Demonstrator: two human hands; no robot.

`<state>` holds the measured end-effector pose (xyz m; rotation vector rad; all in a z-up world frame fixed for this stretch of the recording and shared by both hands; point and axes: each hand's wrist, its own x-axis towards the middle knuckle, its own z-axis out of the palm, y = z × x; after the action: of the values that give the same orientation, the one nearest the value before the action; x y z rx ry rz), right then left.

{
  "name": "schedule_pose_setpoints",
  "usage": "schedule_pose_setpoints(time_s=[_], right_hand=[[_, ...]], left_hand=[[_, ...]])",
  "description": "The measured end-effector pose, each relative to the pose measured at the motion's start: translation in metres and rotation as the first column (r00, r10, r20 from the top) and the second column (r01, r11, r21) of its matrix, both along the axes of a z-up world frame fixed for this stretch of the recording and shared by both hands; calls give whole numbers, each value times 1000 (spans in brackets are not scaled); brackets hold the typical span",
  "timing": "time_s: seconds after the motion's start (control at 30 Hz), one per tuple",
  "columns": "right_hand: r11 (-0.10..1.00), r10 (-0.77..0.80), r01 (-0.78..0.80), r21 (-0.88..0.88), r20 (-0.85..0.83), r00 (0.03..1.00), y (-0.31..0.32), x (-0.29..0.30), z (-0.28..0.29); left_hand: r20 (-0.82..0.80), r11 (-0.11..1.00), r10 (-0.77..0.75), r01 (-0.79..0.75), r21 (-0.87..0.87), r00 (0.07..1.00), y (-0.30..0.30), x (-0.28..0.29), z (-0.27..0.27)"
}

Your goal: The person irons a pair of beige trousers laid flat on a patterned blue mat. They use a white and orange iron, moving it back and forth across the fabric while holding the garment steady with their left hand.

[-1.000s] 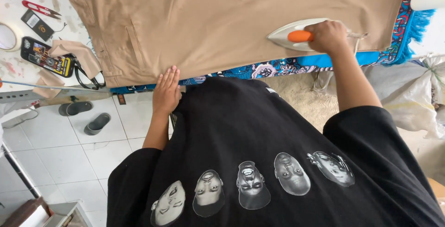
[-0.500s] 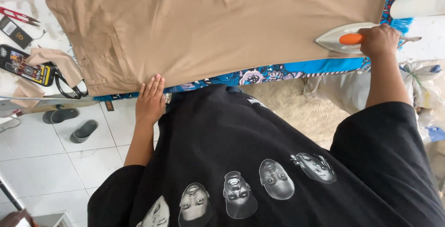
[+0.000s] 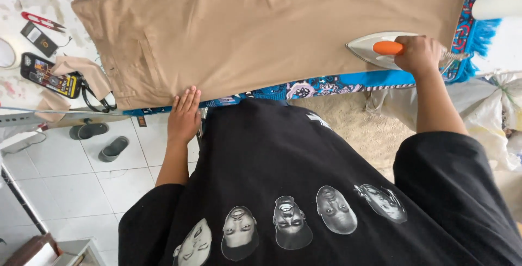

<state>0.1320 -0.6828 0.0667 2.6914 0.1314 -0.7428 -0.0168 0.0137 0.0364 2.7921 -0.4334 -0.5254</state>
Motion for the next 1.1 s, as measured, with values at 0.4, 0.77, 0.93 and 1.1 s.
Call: schedule_pose_setpoints(time_s=[0.4, 0.77, 0.93, 1.1], right_hand=[[838, 428, -489, 242, 266, 864, 227, -16, -25], [991, 87, -118, 62, 368, 926, 240, 188, -68], [985, 55, -94, 145, 255, 965, 225, 207, -70], [981, 114, -137, 138, 164, 980, 300, 50, 0]], left_hand=[[308, 944, 326, -327, -48, 894, 13, 49, -12], [140, 939, 343, -341, -39, 929, 51, 53, -36], [223, 944, 329, -317, -86, 918, 54, 57, -44], [130, 941, 329, -313, -127, 935, 59, 55, -40]])
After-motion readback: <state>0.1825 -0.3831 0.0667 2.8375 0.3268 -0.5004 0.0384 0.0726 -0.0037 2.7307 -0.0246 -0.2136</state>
